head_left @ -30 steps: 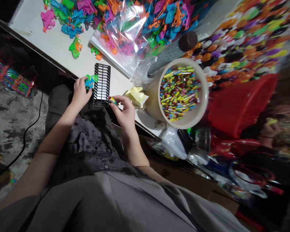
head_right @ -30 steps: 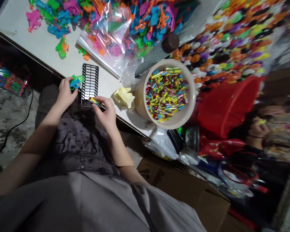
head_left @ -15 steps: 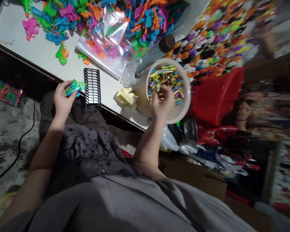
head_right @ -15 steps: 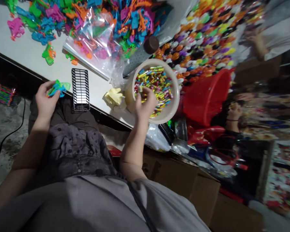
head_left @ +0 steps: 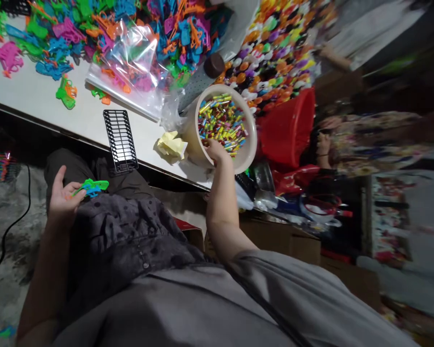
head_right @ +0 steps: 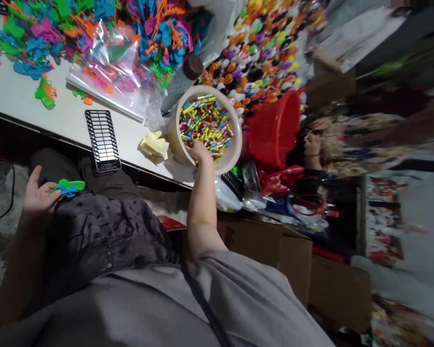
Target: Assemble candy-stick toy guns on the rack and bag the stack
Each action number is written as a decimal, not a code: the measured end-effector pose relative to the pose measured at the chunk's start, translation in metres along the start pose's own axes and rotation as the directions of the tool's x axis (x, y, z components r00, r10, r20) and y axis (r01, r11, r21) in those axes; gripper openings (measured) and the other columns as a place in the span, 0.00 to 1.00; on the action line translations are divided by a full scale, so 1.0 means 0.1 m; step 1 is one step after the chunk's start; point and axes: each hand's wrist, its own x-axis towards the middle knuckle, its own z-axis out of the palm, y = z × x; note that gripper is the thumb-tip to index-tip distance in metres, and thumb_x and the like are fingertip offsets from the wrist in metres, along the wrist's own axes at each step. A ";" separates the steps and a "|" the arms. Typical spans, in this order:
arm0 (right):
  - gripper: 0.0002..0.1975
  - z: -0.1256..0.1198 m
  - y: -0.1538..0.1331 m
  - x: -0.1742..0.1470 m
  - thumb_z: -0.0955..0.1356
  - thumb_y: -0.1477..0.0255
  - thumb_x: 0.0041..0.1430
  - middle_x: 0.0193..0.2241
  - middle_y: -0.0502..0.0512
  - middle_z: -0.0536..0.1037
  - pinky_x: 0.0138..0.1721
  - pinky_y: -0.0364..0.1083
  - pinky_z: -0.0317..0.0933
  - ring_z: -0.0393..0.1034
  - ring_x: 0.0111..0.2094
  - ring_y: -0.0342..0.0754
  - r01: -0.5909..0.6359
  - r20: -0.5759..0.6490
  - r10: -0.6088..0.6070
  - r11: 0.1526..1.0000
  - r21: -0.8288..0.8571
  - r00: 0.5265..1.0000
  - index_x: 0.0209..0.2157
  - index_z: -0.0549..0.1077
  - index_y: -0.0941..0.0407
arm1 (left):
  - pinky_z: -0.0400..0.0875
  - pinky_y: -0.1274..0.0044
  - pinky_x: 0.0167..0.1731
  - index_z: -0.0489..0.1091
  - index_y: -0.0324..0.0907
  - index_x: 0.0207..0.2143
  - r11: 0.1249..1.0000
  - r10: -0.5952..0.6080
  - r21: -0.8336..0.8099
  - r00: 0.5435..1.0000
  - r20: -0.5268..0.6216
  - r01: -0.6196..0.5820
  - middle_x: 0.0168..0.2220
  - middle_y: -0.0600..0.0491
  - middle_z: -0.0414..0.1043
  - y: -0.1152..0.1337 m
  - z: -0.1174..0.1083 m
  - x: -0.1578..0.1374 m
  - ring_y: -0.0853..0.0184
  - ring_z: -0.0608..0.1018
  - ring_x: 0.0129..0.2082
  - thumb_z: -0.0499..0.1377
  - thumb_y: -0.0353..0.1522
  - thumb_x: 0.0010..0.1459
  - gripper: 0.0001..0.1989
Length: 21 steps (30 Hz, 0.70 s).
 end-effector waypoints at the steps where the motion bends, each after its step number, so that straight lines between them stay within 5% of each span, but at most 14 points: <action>1: 0.21 0.00 -0.01 0.01 0.66 0.66 0.49 0.40 0.66 0.76 0.42 0.49 0.63 0.69 0.37 0.52 -0.045 0.003 0.045 0.999 0.013 0.999 0.43 0.73 0.64 | 0.71 0.86 0.22 0.50 0.50 0.61 1.000 -0.018 -0.010 1.000 -0.005 0.018 0.25 0.63 0.69 0.02 0.04 0.00 0.78 0.72 0.21 0.67 0.25 0.34 0.51; 6: 0.15 0.01 -0.01 -0.02 0.65 0.69 0.48 0.37 0.61 0.76 0.40 0.49 0.62 0.67 0.35 0.50 -0.086 -0.096 0.096 0.991 0.099 0.991 0.38 0.72 0.62 | 0.68 0.86 0.21 0.52 0.45 0.60 0.996 0.082 0.026 0.995 -0.051 -0.080 0.25 0.62 0.71 0.05 0.14 0.07 0.78 0.71 0.21 0.68 0.25 0.35 0.49; 13: 0.08 0.05 -0.07 -0.01 0.65 0.70 0.48 0.28 0.50 0.71 0.35 0.44 0.61 0.64 0.29 0.43 0.079 -0.237 0.018 0.915 0.395 0.971 0.32 0.66 0.57 | 0.68 0.84 0.30 0.58 0.42 0.56 0.974 0.214 -0.052 0.968 -0.132 -0.222 0.23 0.63 0.70 0.07 0.20 0.08 0.78 0.70 0.23 0.68 0.24 0.34 0.44; 21: 0.13 -0.10 -0.08 -0.08 0.65 0.61 0.53 0.19 0.45 0.62 0.29 0.45 0.62 0.61 0.22 0.42 0.149 -0.410 0.208 0.712 0.686 0.888 0.24 0.59 0.53 | 0.71 0.75 0.35 0.60 0.47 0.51 0.940 0.017 -0.332 0.984 -0.176 -0.076 0.30 0.60 0.71 0.13 0.13 0.08 0.71 0.75 0.32 0.68 0.28 0.38 0.36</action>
